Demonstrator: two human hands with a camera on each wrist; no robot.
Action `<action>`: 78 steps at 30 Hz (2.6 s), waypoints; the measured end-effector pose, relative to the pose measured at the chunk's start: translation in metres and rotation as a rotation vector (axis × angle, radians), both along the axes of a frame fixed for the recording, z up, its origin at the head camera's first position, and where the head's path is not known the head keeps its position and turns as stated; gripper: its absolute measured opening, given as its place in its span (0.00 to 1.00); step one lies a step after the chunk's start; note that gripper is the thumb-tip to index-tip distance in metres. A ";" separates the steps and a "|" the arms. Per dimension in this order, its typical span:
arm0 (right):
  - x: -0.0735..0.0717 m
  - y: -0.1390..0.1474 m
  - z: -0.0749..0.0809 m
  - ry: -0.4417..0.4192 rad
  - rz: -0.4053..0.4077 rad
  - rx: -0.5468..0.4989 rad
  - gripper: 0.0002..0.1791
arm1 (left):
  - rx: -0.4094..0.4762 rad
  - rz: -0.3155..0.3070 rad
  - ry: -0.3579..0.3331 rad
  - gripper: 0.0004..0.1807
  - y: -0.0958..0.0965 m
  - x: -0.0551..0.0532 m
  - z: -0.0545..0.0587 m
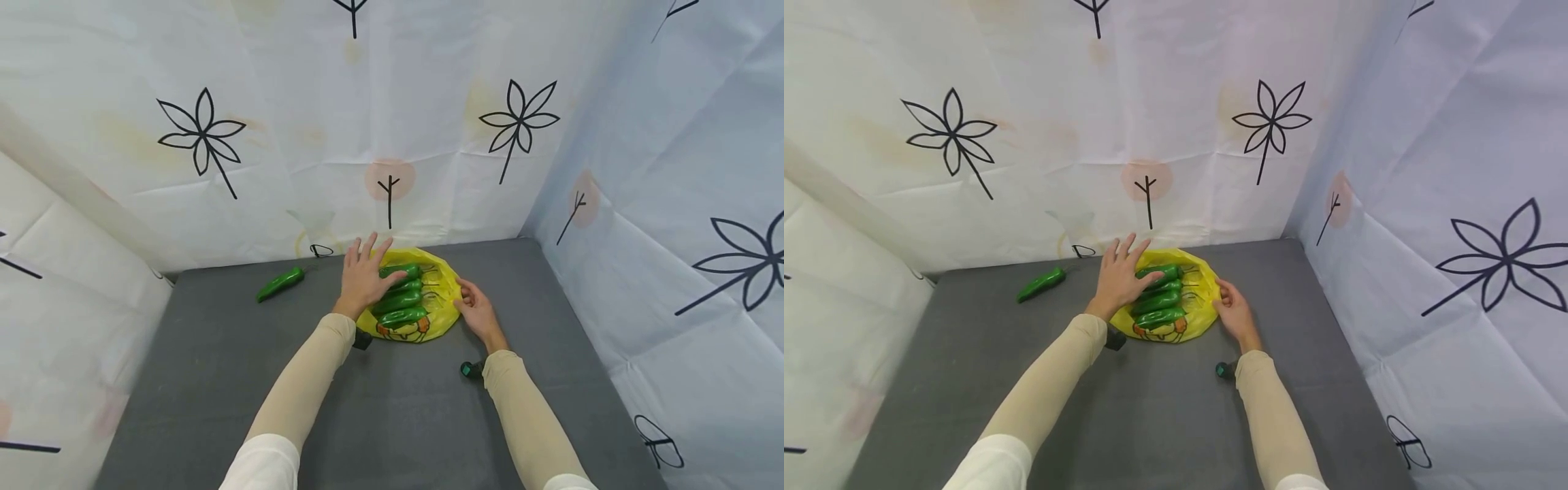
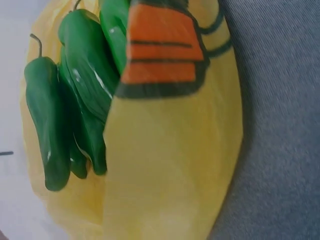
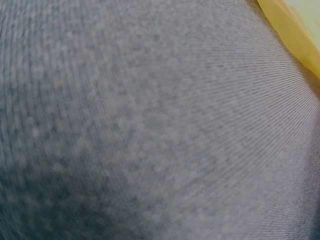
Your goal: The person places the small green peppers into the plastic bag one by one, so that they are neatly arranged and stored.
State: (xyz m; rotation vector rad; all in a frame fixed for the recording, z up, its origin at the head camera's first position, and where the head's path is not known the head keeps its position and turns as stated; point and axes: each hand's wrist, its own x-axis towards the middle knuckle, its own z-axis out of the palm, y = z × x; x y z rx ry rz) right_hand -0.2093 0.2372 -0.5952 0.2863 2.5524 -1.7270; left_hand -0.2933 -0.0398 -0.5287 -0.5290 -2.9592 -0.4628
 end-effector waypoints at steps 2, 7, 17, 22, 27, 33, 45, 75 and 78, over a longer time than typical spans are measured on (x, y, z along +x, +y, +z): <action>-0.001 -0.001 0.000 0.003 -0.001 -0.003 0.29 | -0.024 0.022 -0.006 0.49 -0.004 -0.001 -0.002; -0.002 -0.001 0.000 0.007 0.001 0.002 0.29 | -0.061 0.061 -0.042 0.50 -0.015 -0.002 -0.006; -0.001 -0.001 -0.001 -0.019 0.000 0.033 0.29 | -0.047 0.110 -0.061 0.51 -0.040 -0.003 -0.011; -0.001 0.000 -0.003 -0.015 0.002 0.052 0.30 | -0.066 0.126 -0.046 0.50 -0.054 -0.003 -0.009; -0.002 0.000 -0.002 -0.005 0.005 0.053 0.30 | -0.045 0.154 -0.062 0.49 -0.066 -0.003 -0.010; 0.001 -0.001 -0.001 -0.014 0.002 0.047 0.30 | -0.040 0.194 -0.096 0.49 -0.082 -0.003 -0.017; 0.000 -0.001 -0.001 -0.007 0.006 0.035 0.30 | -0.027 0.201 -0.041 0.50 -0.109 0.004 -0.007; 0.001 -0.003 0.000 -0.010 -0.001 0.043 0.29 | 0.042 0.348 -0.122 0.52 -0.194 0.012 -0.031; 0.000 -0.002 0.000 -0.002 -0.002 0.035 0.29 | 0.047 0.350 -0.117 0.51 -0.201 0.014 -0.034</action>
